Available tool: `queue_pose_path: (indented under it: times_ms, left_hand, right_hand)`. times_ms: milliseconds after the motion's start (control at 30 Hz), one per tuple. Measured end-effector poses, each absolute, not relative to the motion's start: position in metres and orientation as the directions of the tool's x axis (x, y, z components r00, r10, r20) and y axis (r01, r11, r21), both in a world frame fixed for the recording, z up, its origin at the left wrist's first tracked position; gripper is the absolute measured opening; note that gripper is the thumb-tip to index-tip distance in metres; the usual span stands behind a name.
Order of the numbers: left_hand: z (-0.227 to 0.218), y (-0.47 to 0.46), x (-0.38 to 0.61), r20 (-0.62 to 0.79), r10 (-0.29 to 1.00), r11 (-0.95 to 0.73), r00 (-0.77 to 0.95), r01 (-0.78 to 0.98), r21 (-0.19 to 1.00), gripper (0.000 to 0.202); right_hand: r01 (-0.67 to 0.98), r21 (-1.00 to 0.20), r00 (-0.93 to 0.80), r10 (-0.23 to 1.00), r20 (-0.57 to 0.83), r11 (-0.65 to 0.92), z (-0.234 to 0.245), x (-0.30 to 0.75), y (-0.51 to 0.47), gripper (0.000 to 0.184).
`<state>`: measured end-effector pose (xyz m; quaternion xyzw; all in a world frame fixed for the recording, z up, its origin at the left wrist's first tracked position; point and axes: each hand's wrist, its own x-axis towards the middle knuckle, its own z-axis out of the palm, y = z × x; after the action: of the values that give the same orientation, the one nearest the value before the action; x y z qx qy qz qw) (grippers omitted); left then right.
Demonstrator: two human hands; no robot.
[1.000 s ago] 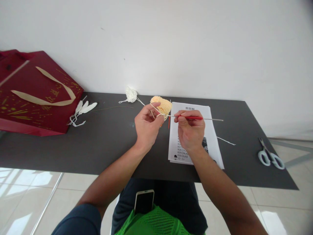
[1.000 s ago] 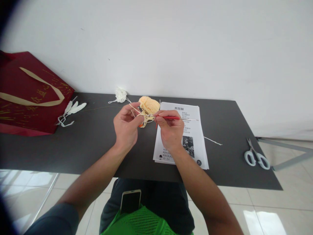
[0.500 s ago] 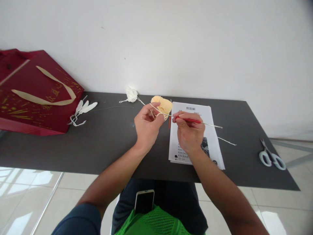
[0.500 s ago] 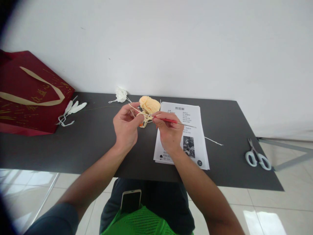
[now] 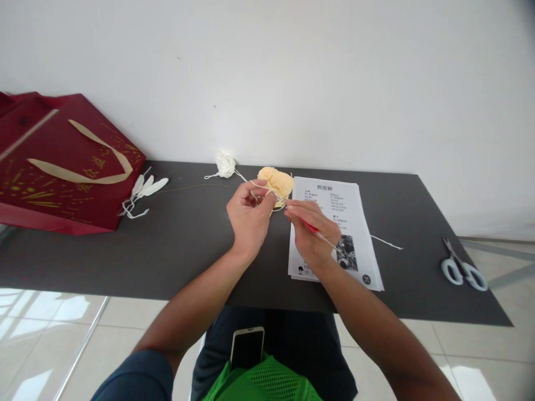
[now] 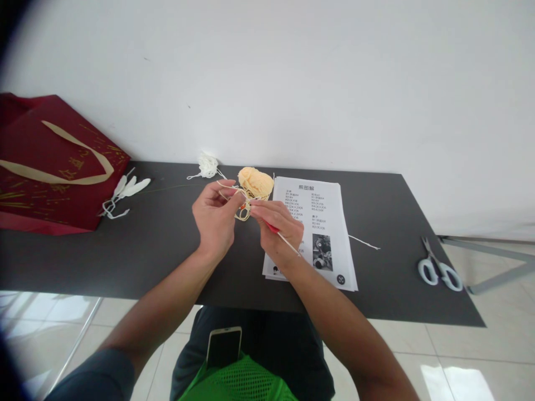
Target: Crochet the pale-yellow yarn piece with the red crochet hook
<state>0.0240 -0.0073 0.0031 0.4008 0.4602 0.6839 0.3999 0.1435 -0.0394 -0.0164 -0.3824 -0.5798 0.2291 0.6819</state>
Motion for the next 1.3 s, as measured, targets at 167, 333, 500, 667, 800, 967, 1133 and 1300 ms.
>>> queue_pose_path:
  times_ms: [167, 333, 500, 667, 800, 967, 1133, 1300]
  left_hand:
    - [0.006, -0.007, 0.026, 0.122, 0.928, -0.214, -0.351, -0.235, 0.948, 0.027]
    - [0.010, -0.007, 0.027, -0.018, 0.963, -0.106, -0.267, -0.442, 0.891, 0.034]
    - [0.014, -0.003, 0.020, -0.177, 0.984, 0.130, -0.011, -0.639, 0.758, 0.043]
    - [0.017, 0.000, 0.015, -0.186, 0.976, 0.214, 0.115, -0.679, 0.702, 0.049]
    - [0.016, 0.000, 0.015, -0.165, 0.978, 0.207, 0.127, -0.660, 0.722, 0.050]
    - [0.011, 0.001, 0.015, -0.102, 0.990, 0.143, 0.102, -0.594, 0.791, 0.051]
    - [0.011, 0.002, 0.015, -0.048, 0.999, 0.050, 0.017, -0.471, 0.881, 0.048]
    - [0.008, 0.000, 0.018, 0.031, 0.994, -0.062, -0.109, -0.296, 0.953, 0.049]
  right_hand:
    - [0.168, -0.769, 0.179, 0.748, 0.639, 0.617, -0.020, 0.142, -0.039, 0.032]
    - [0.221, -0.736, 0.201, 0.708, 0.677, 0.640, -0.020, 0.140, -0.038, 0.034]
    - [0.223, -0.700, 0.188, 0.675, 0.714, 0.679, -0.020, 0.143, -0.035, 0.030]
    - [0.034, -0.824, 0.242, 0.795, 0.556, 0.566, -0.018, 0.144, -0.032, 0.024]
    - [-0.230, -0.866, 0.296, 0.880, 0.373, 0.444, -0.018, 0.143, -0.026, 0.018]
    - [-0.438, -0.813, 0.236, 0.922, 0.307, 0.383, -0.010, 0.146, -0.019, 0.016]
    - [-0.390, -0.828, 0.221, 0.914, 0.341, 0.403, -0.007, 0.155, -0.016, 0.020]
    - [-0.234, -0.846, 0.269, 0.868, 0.418, 0.480, -0.008, 0.156, -0.020, 0.020]
